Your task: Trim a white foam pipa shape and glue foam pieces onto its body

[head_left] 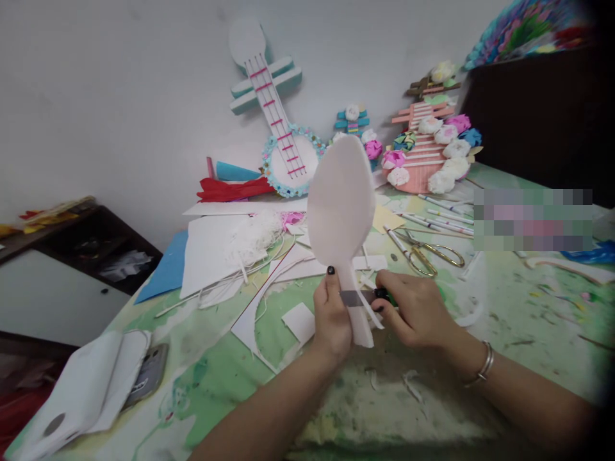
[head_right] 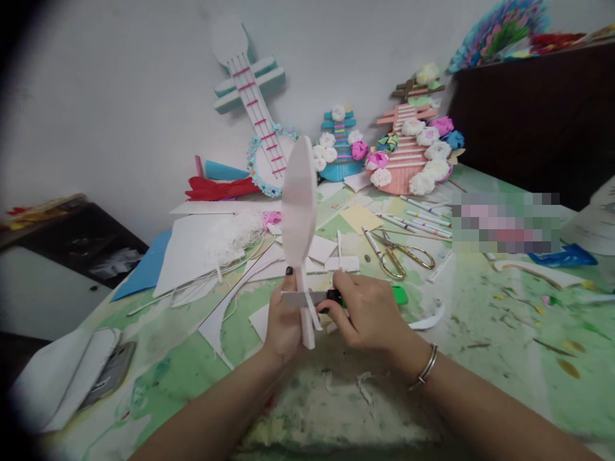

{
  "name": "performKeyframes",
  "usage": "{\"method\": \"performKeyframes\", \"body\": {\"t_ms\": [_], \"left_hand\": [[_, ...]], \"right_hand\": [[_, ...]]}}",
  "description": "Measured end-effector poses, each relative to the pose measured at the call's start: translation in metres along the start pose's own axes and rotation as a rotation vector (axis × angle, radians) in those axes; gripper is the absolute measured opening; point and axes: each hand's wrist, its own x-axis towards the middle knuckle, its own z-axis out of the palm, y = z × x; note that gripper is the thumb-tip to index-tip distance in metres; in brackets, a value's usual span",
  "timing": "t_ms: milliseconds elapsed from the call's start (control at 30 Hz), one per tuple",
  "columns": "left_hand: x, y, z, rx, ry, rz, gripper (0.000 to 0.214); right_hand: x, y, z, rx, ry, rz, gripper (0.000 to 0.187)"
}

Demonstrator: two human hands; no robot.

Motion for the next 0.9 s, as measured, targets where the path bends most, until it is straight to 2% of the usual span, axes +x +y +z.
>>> {"method": "performKeyframes", "body": {"t_ms": [167,300,533,900], "left_hand": [[0.002,-0.008,-0.001,0.018,-0.055,0.031,0.043],[0.003,-0.012,-0.003,0.005,-0.082,-0.026,0.043],[-0.005,-0.007,0.0,-0.055,-0.042,-0.118,0.038],[0.001,-0.016,-0.005,0.037,-0.087,-0.065,0.033]], "right_hand": [[-0.001,-0.002,0.0,0.023,0.016,-0.036,0.027],[-0.001,0.005,0.0,-0.006,-0.001,0.022,0.028],[0.002,0.015,0.001,-0.02,0.005,0.079,0.033],[0.0,0.005,-0.001,0.009,0.025,0.024,0.03]]}}
